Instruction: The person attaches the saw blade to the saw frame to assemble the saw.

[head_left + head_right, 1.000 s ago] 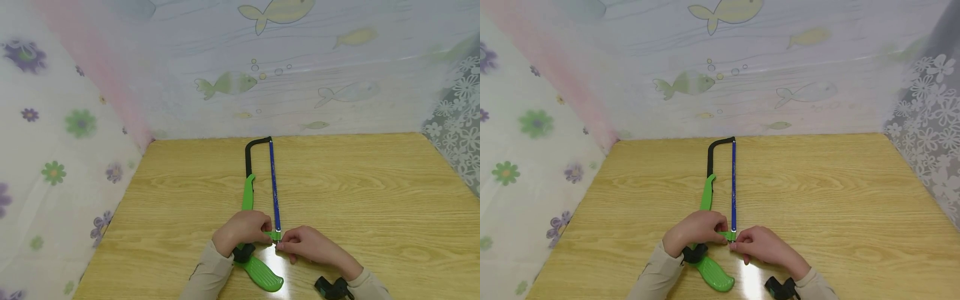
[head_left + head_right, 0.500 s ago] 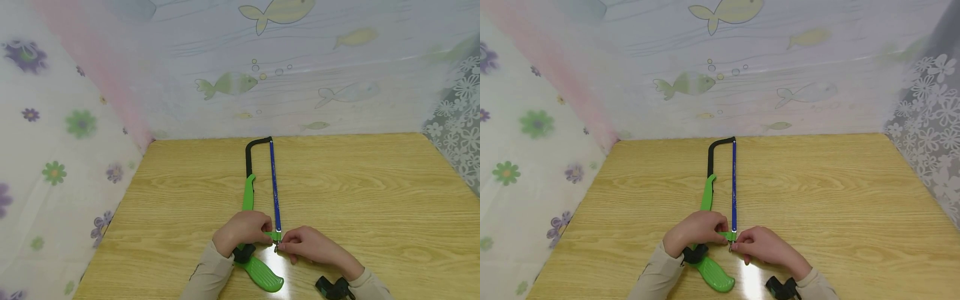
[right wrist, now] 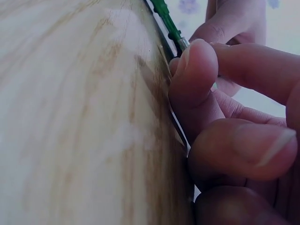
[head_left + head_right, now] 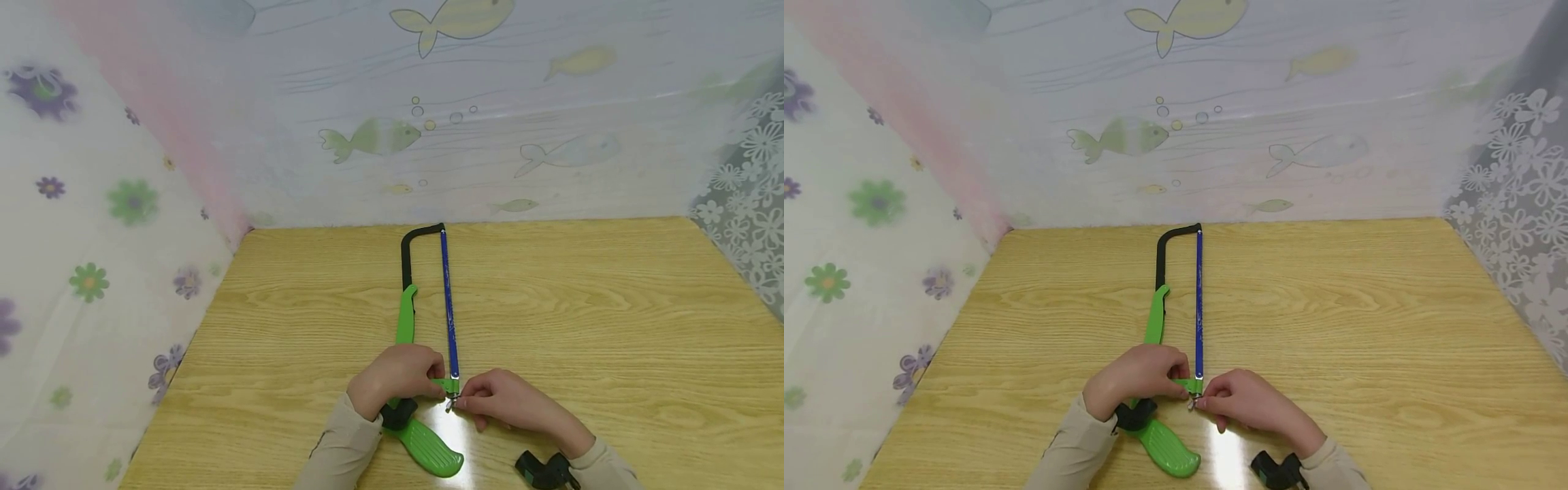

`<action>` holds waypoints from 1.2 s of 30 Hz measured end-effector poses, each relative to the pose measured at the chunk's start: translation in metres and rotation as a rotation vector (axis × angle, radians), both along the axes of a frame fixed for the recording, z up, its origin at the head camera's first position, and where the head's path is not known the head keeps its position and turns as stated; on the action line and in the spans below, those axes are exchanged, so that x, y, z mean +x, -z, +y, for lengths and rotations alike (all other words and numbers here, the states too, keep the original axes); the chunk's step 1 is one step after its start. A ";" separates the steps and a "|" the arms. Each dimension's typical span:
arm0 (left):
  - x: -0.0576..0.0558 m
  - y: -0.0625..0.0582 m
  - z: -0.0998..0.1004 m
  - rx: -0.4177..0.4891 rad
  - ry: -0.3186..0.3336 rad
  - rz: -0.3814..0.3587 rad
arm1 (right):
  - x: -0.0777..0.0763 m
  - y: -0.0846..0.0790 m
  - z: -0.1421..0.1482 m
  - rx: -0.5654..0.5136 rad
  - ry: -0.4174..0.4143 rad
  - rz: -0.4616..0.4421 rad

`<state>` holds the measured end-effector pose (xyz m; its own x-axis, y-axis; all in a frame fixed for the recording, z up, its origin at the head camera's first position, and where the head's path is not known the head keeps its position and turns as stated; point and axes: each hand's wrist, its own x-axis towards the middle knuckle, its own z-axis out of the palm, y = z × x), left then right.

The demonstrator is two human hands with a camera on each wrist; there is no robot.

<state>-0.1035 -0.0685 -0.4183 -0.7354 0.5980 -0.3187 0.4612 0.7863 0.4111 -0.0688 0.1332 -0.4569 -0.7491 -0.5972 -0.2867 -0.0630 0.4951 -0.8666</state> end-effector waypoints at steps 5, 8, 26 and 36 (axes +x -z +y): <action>-0.001 0.001 0.000 -0.003 -0.001 -0.003 | 0.000 0.001 0.000 0.000 0.008 0.005; -0.001 0.001 0.000 -0.004 0.000 0.001 | 0.000 0.001 0.000 -0.010 0.011 -0.002; -0.001 0.002 -0.001 0.015 0.006 0.003 | -0.001 0.004 0.000 -0.041 0.017 -0.039; -0.002 0.003 -0.001 0.004 0.008 -0.002 | -0.001 0.003 0.000 0.004 0.014 0.011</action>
<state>-0.1051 -0.0695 -0.4210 -0.7300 0.6049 -0.3180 0.4666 0.7812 0.4148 -0.0701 0.1332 -0.4601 -0.7607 -0.5851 -0.2811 -0.0649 0.4994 -0.8639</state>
